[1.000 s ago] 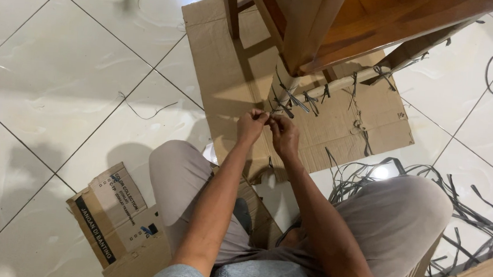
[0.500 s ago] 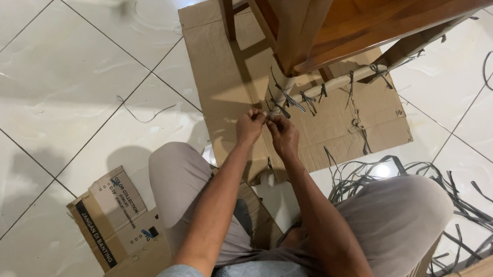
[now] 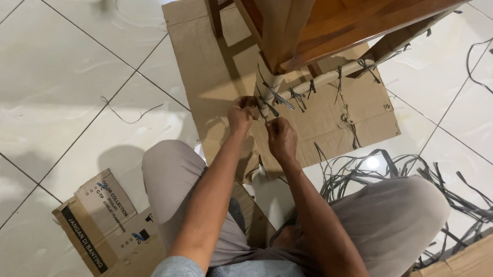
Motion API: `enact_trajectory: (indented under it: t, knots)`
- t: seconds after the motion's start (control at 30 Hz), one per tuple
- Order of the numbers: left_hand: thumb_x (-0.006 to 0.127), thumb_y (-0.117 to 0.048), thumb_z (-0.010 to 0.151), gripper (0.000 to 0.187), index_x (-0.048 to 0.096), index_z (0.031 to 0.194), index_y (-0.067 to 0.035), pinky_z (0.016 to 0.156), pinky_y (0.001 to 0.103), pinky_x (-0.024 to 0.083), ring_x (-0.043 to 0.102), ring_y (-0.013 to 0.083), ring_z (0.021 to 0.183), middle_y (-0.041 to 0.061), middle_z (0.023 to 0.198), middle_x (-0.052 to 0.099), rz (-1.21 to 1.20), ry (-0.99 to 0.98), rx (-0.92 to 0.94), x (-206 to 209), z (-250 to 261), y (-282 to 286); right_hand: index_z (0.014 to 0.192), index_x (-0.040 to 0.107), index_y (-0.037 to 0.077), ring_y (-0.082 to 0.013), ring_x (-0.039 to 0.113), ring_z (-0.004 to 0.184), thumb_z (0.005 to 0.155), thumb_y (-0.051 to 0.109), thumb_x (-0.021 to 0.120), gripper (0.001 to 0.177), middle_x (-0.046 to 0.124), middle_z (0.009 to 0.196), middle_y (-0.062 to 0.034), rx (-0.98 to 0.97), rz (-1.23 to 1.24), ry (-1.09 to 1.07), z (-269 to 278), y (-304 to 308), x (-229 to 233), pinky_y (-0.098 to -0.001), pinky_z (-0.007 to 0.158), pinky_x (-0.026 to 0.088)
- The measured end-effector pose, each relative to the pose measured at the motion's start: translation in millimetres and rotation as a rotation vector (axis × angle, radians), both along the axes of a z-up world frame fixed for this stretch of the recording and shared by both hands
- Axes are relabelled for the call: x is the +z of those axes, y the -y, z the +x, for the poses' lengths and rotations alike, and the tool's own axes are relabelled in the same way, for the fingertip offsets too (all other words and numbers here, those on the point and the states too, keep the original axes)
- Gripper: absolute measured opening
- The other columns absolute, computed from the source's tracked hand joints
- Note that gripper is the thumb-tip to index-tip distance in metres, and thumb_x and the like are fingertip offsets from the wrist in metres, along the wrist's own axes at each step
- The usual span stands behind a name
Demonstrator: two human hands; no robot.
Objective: Wrap furniture legs with cardboard and secure them using plastic ties.
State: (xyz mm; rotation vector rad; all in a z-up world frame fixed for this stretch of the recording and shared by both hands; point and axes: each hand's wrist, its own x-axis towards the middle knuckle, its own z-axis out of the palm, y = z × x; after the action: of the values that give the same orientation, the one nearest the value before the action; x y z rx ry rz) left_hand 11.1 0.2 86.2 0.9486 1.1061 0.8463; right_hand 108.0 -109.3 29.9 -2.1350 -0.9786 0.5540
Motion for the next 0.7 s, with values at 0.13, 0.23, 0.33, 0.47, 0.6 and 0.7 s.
enact_trajectory:
  t: [0.13, 0.23, 0.33, 0.47, 0.6, 0.7]
  knots:
    - [0.042, -0.005, 0.105, 0.028, 0.068, 0.093, -0.005, 0.058, 0.019, 0.047, 0.056, 0.0099, 0.064, 0.007, 0.083, 0.068, -0.037, 0.119, 0.007, -138, 20, -42, 0.101, 0.069, 0.011, -0.0469, 0.07, 0.089, 0.099, 0.029, 0.068, 0.018, 0.07, 0.089, -0.0187, 0.069, 0.022, 0.09, -6, 3, 6, -0.0573, 0.073, 0.055]
    - [0.05, -0.009, 0.109, 0.025, 0.073, 0.102, -0.007, 0.062, 0.019, 0.051, 0.063, 0.0106, 0.073, 0.011, 0.095, 0.076, 0.086, -0.013, -0.012, -164, 24, -43, 0.1, 0.067, 0.011, -0.0473, 0.069, 0.087, 0.099, 0.028, 0.067, 0.017, 0.067, 0.088, -0.0184, 0.087, 0.032, 0.103, -9, 4, 9, -0.0581, 0.072, 0.055]
    - [0.047, -0.009, 0.109, 0.025, 0.071, 0.102, -0.008, 0.065, 0.019, 0.052, 0.065, 0.0126, 0.078, 0.011, 0.097, 0.076, 0.189, -0.136, -0.05, -116, 11, -28, 0.099, 0.066, 0.012, -0.0463, 0.069, 0.086, 0.099, 0.028, 0.068, 0.016, 0.066, 0.087, -0.0172, 0.093, 0.043, 0.114, -12, 6, 4, -0.0575, 0.071, 0.054]
    - [0.053, -0.017, 0.103, 0.017, 0.05, 0.095, -0.002, 0.072, 0.046, 0.051, 0.066, 0.035, 0.082, 0.026, 0.087, 0.064, 0.364, -0.414, -0.045, -84, 13, -5, 0.097, 0.065, 0.013, -0.0465, 0.069, 0.086, 0.099, 0.031, 0.069, 0.019, 0.066, 0.085, -0.0169, 0.091, 0.016, 0.072, -13, 10, -10, -0.0574, 0.07, 0.053]
    - [0.067, -0.038, 0.102, 0.038, 0.063, 0.115, -0.003, 0.083, 0.048, 0.059, 0.071, 0.0354, 0.1, 0.017, 0.104, 0.071, 0.264, -0.27, -0.011, -91, 9, 15, 0.097, 0.067, 0.014, -0.0464, 0.069, 0.087, 0.098, 0.033, 0.069, 0.02, 0.068, 0.086, -0.0177, 0.07, -0.043, 0.042, -17, 22, -4, -0.058, 0.072, 0.054]
    - [0.068, -0.037, 0.103, 0.04, 0.064, 0.115, 0.001, 0.08, 0.055, 0.057, 0.07, 0.0421, 0.098, 0.022, 0.101, 0.07, 0.33, -0.235, -0.028, -88, 7, 19, 0.097, 0.067, 0.01, -0.0475, 0.069, 0.087, 0.099, 0.032, 0.069, 0.022, 0.07, 0.086, -0.0196, 0.039, -0.084, 0.02, -13, 32, -9, -0.0597, 0.071, 0.052]
